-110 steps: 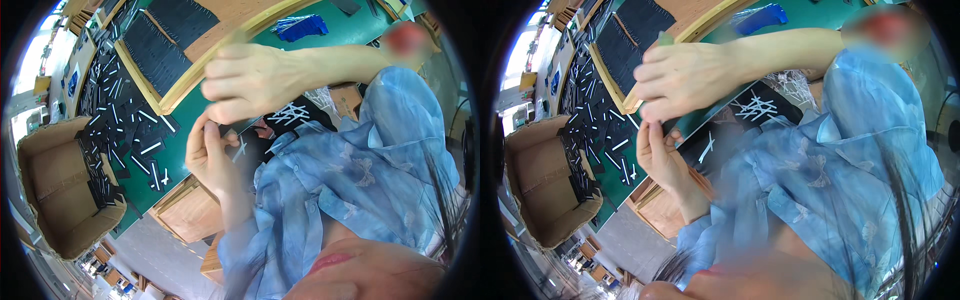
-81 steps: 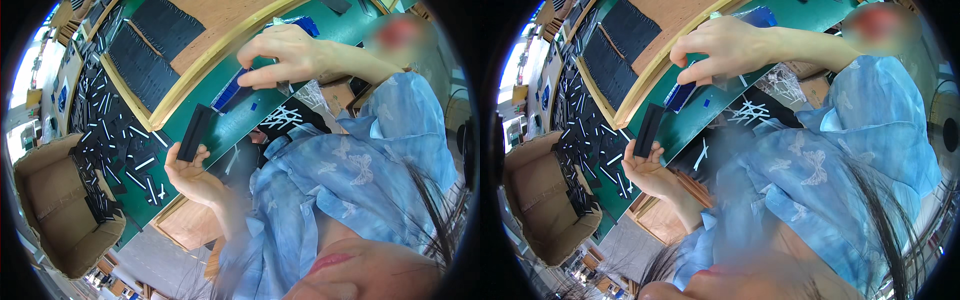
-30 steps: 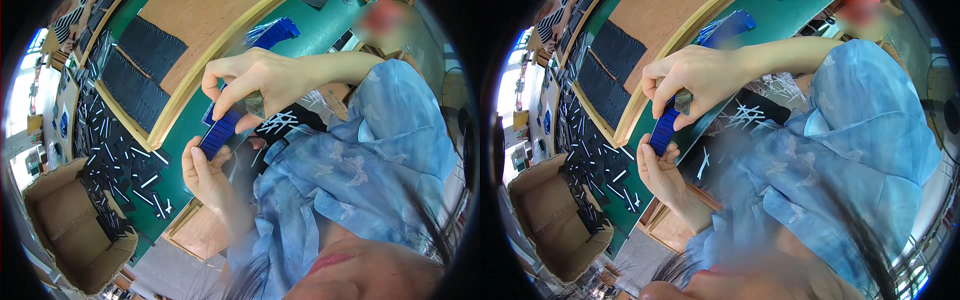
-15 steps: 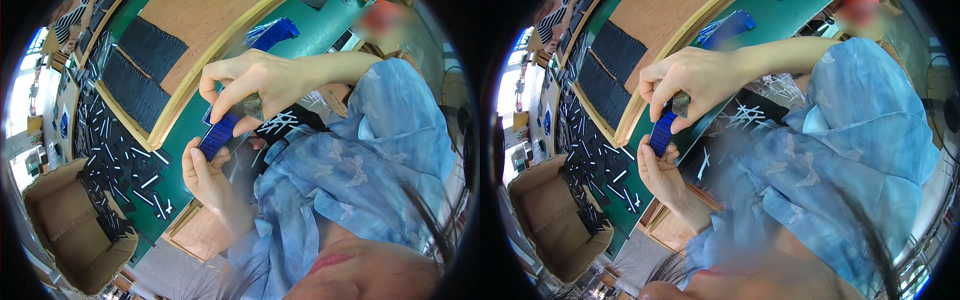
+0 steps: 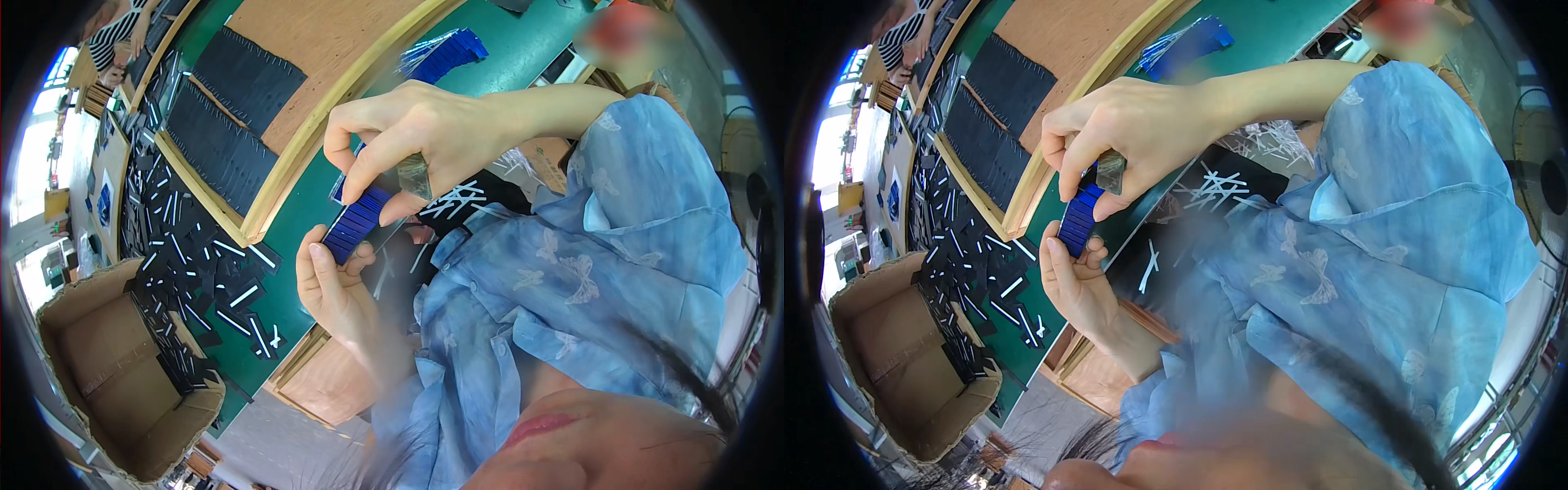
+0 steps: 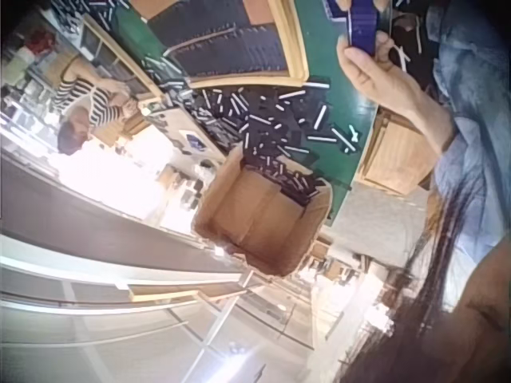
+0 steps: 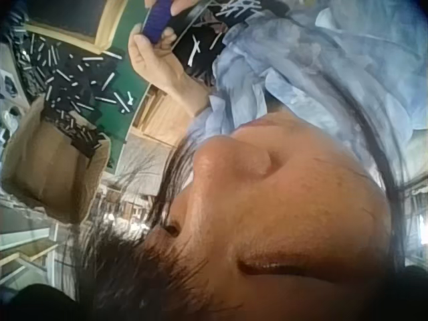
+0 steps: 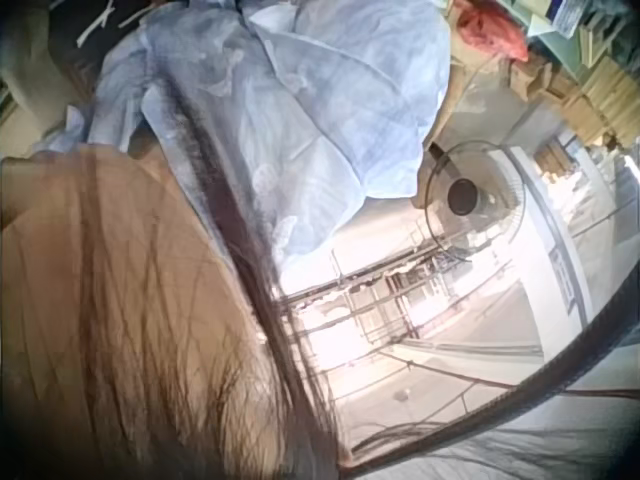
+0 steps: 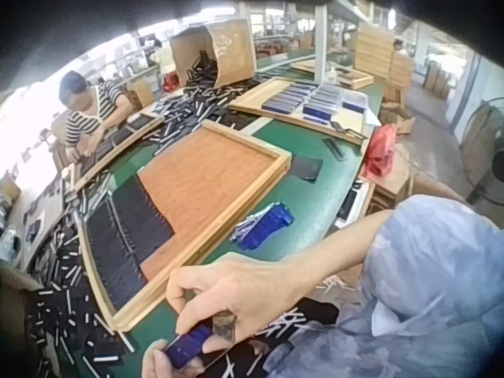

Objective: Assembling transformer components by inserting blue plates into black frames.

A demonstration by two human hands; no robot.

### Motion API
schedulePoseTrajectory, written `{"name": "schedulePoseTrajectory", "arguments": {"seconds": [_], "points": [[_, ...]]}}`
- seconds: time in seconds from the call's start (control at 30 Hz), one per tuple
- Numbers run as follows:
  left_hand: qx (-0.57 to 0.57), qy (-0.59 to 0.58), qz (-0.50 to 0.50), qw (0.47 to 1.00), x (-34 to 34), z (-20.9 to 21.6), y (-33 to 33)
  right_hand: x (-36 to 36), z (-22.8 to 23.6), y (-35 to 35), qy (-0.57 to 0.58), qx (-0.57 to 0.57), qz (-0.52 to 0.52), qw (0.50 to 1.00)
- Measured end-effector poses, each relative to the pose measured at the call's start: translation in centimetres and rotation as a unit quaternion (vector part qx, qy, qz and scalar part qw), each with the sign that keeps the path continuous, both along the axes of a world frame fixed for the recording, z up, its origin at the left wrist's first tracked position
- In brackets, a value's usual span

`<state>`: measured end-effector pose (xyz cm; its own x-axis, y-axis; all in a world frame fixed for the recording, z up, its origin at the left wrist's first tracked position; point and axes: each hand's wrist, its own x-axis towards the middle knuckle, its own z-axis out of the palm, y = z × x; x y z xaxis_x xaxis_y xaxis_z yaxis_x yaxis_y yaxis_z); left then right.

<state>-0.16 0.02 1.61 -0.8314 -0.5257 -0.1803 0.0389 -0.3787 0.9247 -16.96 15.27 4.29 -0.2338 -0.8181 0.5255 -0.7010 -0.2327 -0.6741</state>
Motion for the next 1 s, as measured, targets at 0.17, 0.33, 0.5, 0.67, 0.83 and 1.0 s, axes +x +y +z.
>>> {"name": "schedulePoseTrajectory", "arguments": {"seconds": [0.17, 0.33, 0.5, 0.67, 0.83, 1.0], "points": [[-0.008, 0.010, 0.002, 1.000, 0.1, 0.1, -0.2, -0.1, 0.1, 0.1, 0.014, 0.023, -0.006, 1.000], [-0.085, 0.000, 0.038, 0.996, -0.3, 0.8, 1.5, -0.4, -0.5, -0.5, -0.055, 0.065, -0.096, 0.992], [-0.204, -0.043, 0.078, 0.975, 0.2, 1.9, 3.0, 1.0, -0.2, -2.3, -0.069, 0.098, -0.097, 0.988], [-0.141, -0.029, 0.062, 0.988, 0.3, 1.5, 2.3, -1.0, -1.3, -0.1, -0.026, 0.147, -0.155, 0.976], [-0.252, -0.060, 0.146, 0.955, -0.7, 0.3, 2.5, -0.9, -0.7, 0.2, -0.107, 0.128, -0.062, 0.984], [-0.281, -0.090, 0.110, 0.949, -0.1, 0.6, -1.2, -1.0, -0.5, -0.9, -0.156, 0.059, 0.004, 0.986]]}}
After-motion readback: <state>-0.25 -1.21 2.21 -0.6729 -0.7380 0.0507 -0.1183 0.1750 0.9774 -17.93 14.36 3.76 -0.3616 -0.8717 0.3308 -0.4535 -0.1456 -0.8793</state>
